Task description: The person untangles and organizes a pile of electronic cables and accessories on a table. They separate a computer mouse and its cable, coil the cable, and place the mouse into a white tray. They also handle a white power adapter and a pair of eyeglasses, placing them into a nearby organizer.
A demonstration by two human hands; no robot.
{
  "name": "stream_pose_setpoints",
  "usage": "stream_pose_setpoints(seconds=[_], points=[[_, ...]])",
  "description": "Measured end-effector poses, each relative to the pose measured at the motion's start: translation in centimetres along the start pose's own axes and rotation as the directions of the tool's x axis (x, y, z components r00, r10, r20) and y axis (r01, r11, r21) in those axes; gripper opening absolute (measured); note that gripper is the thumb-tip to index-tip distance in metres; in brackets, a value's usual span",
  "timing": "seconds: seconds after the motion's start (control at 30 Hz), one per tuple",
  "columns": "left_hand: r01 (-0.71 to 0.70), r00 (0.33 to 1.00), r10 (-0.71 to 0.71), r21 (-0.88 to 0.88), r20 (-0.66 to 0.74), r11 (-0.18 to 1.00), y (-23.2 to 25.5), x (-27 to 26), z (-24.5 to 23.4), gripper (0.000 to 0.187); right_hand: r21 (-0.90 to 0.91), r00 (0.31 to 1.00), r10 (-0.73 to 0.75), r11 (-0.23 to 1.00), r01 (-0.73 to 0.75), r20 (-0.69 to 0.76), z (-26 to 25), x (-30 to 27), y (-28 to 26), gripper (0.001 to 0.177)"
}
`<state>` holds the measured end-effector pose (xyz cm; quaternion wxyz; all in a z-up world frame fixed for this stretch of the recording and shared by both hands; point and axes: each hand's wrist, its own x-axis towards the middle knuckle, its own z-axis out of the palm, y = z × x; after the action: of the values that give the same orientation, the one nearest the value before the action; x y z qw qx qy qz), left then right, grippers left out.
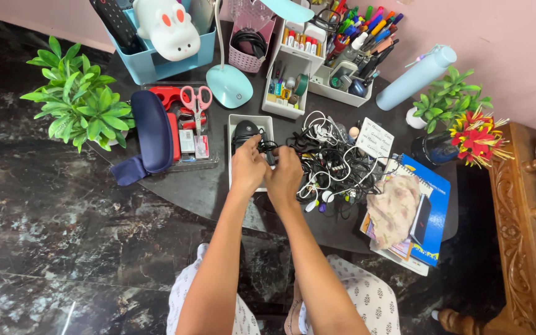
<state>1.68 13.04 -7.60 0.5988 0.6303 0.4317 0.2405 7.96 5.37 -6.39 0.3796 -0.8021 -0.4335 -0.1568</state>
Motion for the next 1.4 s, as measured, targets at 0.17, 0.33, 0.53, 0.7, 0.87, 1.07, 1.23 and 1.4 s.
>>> stream_pose_setpoints(seconds=[0.17,0.33,0.53,0.7,0.87,1.07,1.23,1.4], points=[[-0.267,0.963,0.268,0.059,-0.011,0.962,0.0,1.5,-0.4,0.049,0.016,0.995,0.010,1.000,-0.012,0.100,-0.8,0.4,-0.2,0.021],[-0.341,0.938,0.346,0.101,-0.029,0.934,0.3,1.5,-0.7,0.049,-0.035,0.993,-0.117,0.992,0.118,0.021,-1.1,1.0,-0.4,0.017],[-0.388,0.888,0.443,0.318,-0.123,0.865,0.3,0.9,-0.9,0.043,0.046,0.971,0.123,0.990,-0.135,0.207,-0.1,2.2,0.9,0.021],[-0.467,0.834,0.530,0.316,-0.152,0.826,-0.4,1.2,-0.9,0.032,0.011,0.956,0.078,0.996,-0.084,0.282,-0.5,3.9,1.5,0.025],[-0.530,0.765,0.623,0.392,-0.160,0.752,-0.1,1.1,-0.9,0.014,-0.015,0.930,0.183,0.982,-0.188,0.319,-0.4,4.4,2.0,0.013],[-0.520,0.762,0.633,0.453,-0.137,0.724,0.4,0.7,-0.9,0.008,0.023,0.944,0.168,0.983,-0.182,0.283,0.3,4.6,3.0,0.012],[-0.544,0.745,0.667,0.567,-0.014,0.619,0.2,-0.2,-1.0,0.018,-0.058,0.927,0.228,0.974,-0.221,0.298,1.1,4.5,3.4,0.015],[-0.568,0.728,0.676,0.651,0.112,0.504,-0.1,-0.5,-1.1,0.037,-0.046,0.976,0.122,0.992,-0.116,0.180,1.7,3.5,3.6,0.011]])
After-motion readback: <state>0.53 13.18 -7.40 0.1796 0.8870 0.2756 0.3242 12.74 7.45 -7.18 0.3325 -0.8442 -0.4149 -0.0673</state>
